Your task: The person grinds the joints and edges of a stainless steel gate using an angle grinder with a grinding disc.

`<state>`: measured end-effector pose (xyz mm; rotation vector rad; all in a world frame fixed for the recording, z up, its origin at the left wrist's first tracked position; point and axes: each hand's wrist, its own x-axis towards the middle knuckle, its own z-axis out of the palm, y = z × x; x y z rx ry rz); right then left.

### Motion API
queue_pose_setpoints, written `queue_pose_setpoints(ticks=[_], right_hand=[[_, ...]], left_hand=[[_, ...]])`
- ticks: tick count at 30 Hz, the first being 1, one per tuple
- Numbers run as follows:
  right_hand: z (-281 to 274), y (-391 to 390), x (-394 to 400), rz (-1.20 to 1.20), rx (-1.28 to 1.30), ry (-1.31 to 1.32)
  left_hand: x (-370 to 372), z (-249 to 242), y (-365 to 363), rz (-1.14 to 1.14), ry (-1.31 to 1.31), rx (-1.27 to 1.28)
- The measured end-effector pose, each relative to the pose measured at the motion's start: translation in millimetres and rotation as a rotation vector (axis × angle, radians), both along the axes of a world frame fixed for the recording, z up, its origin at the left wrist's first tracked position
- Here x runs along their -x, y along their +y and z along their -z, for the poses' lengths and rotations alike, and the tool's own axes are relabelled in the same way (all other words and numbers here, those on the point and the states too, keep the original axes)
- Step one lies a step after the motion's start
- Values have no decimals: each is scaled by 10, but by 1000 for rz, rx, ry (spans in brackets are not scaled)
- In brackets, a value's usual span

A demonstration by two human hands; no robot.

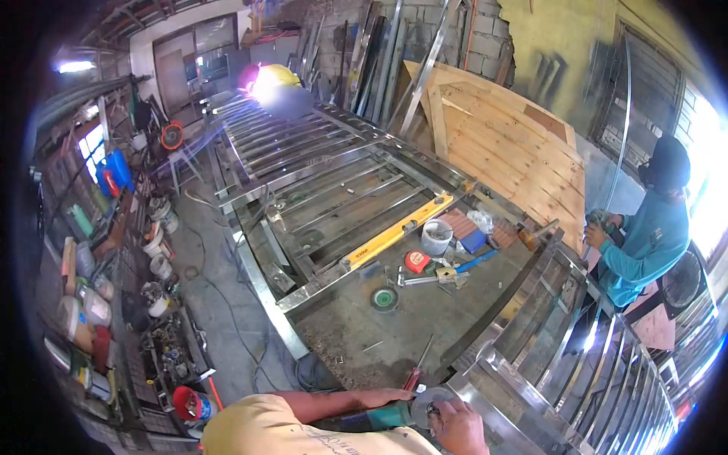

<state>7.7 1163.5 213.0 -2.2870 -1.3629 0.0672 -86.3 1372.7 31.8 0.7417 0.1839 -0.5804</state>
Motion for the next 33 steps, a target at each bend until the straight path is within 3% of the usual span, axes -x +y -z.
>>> queue_pose_setpoints(ticks=[3,6,9,11,15,17,20,22,24,33], right_hand=[[-34,-8,29,56,78,-10],[-16,-26,7,49,120,13],[7,-22,26,23,-48,42],[-46,-1,51,31,-19,16],[-17,-5,46,92,85,-48],[-137,6,58,63,186,41],[-182,-32,61,10,116,101],[-134,-79,37,-61,58,71],[-140,-126,-3,-158,74,18],[-392,-173,174,-59,70,190]], left_hand=[[-7,41,-36,-7,33,75],[-13,-80,0,-4,-21,-132],[-28,-29,-4,-30,-67,-199],[-48,174,-14,-9,-49,-160],[16,-209,26,33,77,-203],[130,-501,-18,-33,-1,-341],[91,-146,20,-113,46,-134],[144,-335,79,-80,78,-79],[110,-408,143,-92,73,-131],[-270,-567,77,-2,66,-286]])
